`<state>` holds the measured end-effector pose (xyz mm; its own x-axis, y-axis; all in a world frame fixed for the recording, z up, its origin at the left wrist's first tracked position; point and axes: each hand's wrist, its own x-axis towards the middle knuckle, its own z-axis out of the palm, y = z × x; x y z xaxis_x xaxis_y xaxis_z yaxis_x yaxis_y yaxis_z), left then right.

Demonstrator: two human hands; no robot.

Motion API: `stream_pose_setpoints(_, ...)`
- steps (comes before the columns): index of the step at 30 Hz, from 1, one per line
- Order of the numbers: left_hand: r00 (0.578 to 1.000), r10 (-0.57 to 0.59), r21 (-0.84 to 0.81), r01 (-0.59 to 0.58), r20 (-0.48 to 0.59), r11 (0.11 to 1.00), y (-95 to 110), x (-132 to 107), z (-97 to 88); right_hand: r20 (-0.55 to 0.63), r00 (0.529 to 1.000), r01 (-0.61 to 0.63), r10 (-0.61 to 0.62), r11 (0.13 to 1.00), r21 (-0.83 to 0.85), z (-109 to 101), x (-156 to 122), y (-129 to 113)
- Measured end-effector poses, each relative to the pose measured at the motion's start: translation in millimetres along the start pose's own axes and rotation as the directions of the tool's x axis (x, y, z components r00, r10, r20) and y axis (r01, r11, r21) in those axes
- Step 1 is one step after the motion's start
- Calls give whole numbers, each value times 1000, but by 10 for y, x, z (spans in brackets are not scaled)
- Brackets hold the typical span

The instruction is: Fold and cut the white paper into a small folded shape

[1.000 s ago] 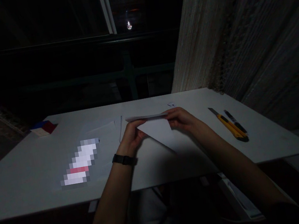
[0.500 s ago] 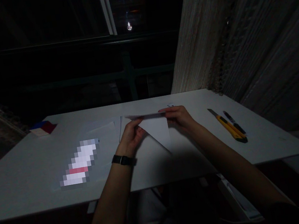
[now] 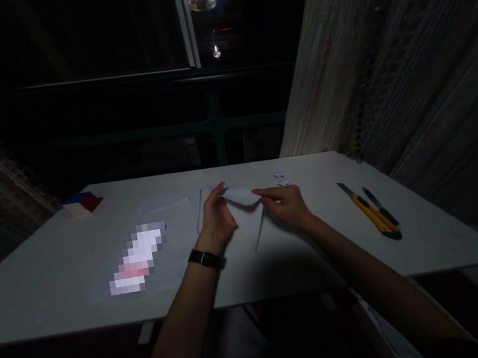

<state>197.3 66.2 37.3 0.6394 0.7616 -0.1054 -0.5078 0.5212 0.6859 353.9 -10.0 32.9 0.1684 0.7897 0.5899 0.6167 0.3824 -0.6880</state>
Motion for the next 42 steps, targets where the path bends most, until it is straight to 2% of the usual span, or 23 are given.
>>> stream_pose_setpoints(3,998,-61,47,59,32,997,-6,14,-41,-13,999,-50,51,997,60,8,22,5)
stream_pose_setpoints(6,999,-1,109,5,-40,994,-57,51,-82,15,984,-175,176,959,224,24,53,3)
stream_pose_setpoints(9,996,-21,117,31,-86,993,-78,72,-118,197,926,-376,320,807,455,21,74,-20)
stream_pose_setpoints(11,994,-93,146,101,-62,984,-74,72,-140,317,884,-466,342,689,556,3,81,-44)
stream_pose_setpoints(13,997,-81,189,83,-16,979,-76,73,-157,368,873,-485,319,637,599,-18,86,-68)
stream_pose_setpoints(15,999,5,210,-15,49,978,-91,81,-166,372,890,-447,263,658,605,-32,92,-87)
stream_pose_setpoints(17,993,60,226,-82,104,971,-110,89,-164,341,921,-365,190,729,580,-34,100,-106)
stream_pose_setpoints(21,991,48,260,-80,127,962,-116,69,-145,130,989,-108,66,930,352,-18,102,-180)
stream_pose_setpoints(23,991,16,267,-52,134,962,-105,50,-138,20,999,30,-35,977,210,-13,95,-225)
stream_pose_setpoints(26,989,-16,295,-29,149,955,-88,37,-133,-55,982,188,-183,976,108,-17,82,-263)
stream_pose_setpoints(29,987,-32,316,-19,155,949,-69,28,-115,-50,958,285,-281,953,100,-27,64,-257)
stream_pose_setpoints(33,991,-69,357,23,118,934,-34,-15,-70,-47,948,316,-313,945,78,-21,19,-235)
stream_pose_setpoints(37,993,-94,415,56,72,908,-6,-70,-46,-105,944,321,-314,946,56,24,-36,-229)
stream_pose_setpoints(40,990,-133,453,99,44,886,6,-117,-19,-137,923,367,-358,929,46,50,-70,-228)
stream_pose_setpoints(42,987,-158,422,133,25,897,11,-144,15,-122,909,406,-399,913,36,54,-88,-228)
